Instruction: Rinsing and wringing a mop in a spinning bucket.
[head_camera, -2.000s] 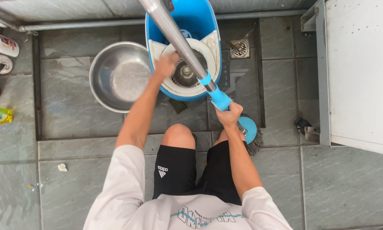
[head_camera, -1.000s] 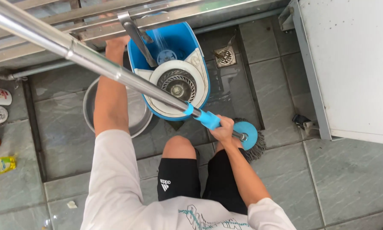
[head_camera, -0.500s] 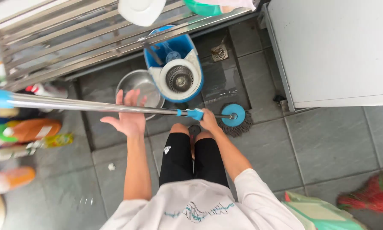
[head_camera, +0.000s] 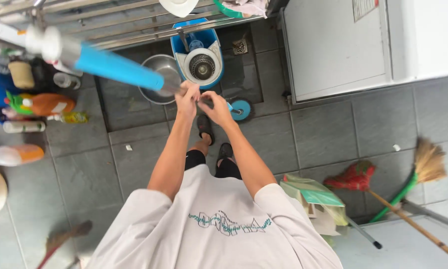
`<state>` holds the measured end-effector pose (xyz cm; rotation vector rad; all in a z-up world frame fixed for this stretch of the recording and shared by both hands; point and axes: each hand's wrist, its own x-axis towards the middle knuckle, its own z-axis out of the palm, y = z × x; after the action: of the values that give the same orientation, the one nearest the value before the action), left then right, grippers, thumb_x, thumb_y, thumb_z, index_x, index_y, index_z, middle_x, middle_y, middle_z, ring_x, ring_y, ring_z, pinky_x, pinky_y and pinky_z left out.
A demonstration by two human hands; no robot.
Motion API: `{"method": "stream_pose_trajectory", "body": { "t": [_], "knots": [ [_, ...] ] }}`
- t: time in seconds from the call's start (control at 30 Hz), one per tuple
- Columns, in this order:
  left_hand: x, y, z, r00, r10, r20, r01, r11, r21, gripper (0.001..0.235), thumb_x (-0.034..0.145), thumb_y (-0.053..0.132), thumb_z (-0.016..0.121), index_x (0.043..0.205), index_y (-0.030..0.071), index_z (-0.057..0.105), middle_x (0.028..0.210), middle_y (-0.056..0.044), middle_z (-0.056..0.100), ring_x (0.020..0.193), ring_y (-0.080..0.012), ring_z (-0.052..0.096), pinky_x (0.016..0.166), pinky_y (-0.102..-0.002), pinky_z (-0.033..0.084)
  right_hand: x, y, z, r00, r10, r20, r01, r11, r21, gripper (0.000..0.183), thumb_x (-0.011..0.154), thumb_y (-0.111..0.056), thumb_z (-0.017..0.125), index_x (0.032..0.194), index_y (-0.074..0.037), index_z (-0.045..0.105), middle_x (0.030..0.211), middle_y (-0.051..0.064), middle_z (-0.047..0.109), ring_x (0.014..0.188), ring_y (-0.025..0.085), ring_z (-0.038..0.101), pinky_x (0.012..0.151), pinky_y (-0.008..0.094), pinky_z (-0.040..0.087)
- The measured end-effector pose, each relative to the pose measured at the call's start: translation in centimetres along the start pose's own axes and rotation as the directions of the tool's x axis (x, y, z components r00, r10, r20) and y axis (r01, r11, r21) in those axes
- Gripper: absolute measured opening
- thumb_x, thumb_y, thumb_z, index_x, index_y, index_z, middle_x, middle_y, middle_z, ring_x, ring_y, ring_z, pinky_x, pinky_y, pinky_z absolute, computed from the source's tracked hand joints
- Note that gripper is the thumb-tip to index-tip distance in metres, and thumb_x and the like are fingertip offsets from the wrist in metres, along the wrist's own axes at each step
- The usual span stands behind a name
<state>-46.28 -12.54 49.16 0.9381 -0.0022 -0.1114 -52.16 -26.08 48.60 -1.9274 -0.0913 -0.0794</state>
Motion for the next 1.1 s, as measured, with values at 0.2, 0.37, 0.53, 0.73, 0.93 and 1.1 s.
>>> {"method": "stream_pose_trajectory", "body": {
  "t": [0.2,0.37,0.53,0.73,0.93,1.1],
  "knots": [
    [0.9,8.8,6.7,0.989,0.056,0.138,-0.056,0.998,0.002,0.031,0.084,-0.009,0.067,0.067,0.008,0.047,0.06,-0.001,0.047,0.048,-0.0099,0.042,0.049,-0.027,0.034,0.9,-5.3,-0.5,0.968,-0.237,-0.087,0.24,0.971,0.025,0.036,0.091,-0.002,0.073,0.125,-0.006,0.058,0.113,0.014,0.067,0.107,0.03,0.064,0.095,0.038,0.05],
    [2.9,13.2,6.6,0.993,0.049,0.108,-0.058,0.994,0.088,0.027,0.081,-0.009,0.067,0.066,0.006,0.05,0.057,0.0,0.047,0.045,-0.0079,0.04,0.046,-0.026,0.029,4.4,-7.9,1.5,0.974,-0.225,-0.017,0.225,0.966,0.128,0.032,0.096,-0.002,0.07,0.125,-0.005,0.056,0.109,0.012,0.064,0.103,0.028,0.065,0.095,0.036,0.051],
    [6.8,17.5,6.8,0.984,0.037,0.174,-0.055,0.993,0.101,0.028,0.079,-0.006,0.07,0.067,0.007,0.049,0.058,0.001,0.046,0.047,-0.0077,0.042,0.046,-0.026,0.029,9.9,-9.1,3.6,0.98,-0.197,0.029,0.191,0.97,0.149,0.036,0.096,-0.001,0.067,0.129,-0.004,0.054,0.11,0.014,0.062,0.102,0.029,0.063,0.094,0.037,0.05],
    [10.4,20.2,10.7,0.896,0.224,0.383,-0.3,0.942,0.151,0.026,0.101,0.014,0.079,0.098,0.001,0.056,0.09,-0.002,0.053,0.082,-0.0113,0.05,0.077,-0.03,0.04,15.2,-11.8,1.7,0.919,-0.382,-0.093,0.393,0.899,0.192,0.059,0.103,-0.005,0.056,0.149,0.005,0.021,0.126,0.019,0.062,0.114,0.027,0.063,0.098,0.038,0.049],
    [14.5,13.3,2.8,0.881,0.169,0.441,-0.396,0.773,0.495,0.048,0.104,0.026,0.073,0.142,0.007,0.051,0.136,-0.008,0.062,0.127,-0.0191,0.063,0.104,-0.035,0.053,19.3,-6.3,0.3,0.942,-0.256,-0.217,0.328,0.843,0.427,0.029,0.111,-0.01,0.061,0.134,0.0,0.047,0.101,0.004,0.063,0.089,0.011,0.06,0.079,0.028,0.051],
    [12.4,7.0,0.6,0.97,-0.003,0.242,-0.133,0.831,0.54,0.058,0.094,0.014,0.071,0.146,0.007,0.047,0.133,-0.012,0.059,0.129,-0.0251,0.057,0.102,-0.038,0.053,21.6,-7.8,-0.5,0.972,-0.121,-0.201,0.223,0.734,0.641,0.019,0.103,-0.009,0.069,0.09,-0.003,0.056,0.071,-0.002,0.055,0.061,0.006,0.048,0.056,0.025,0.037]
  ]
}}
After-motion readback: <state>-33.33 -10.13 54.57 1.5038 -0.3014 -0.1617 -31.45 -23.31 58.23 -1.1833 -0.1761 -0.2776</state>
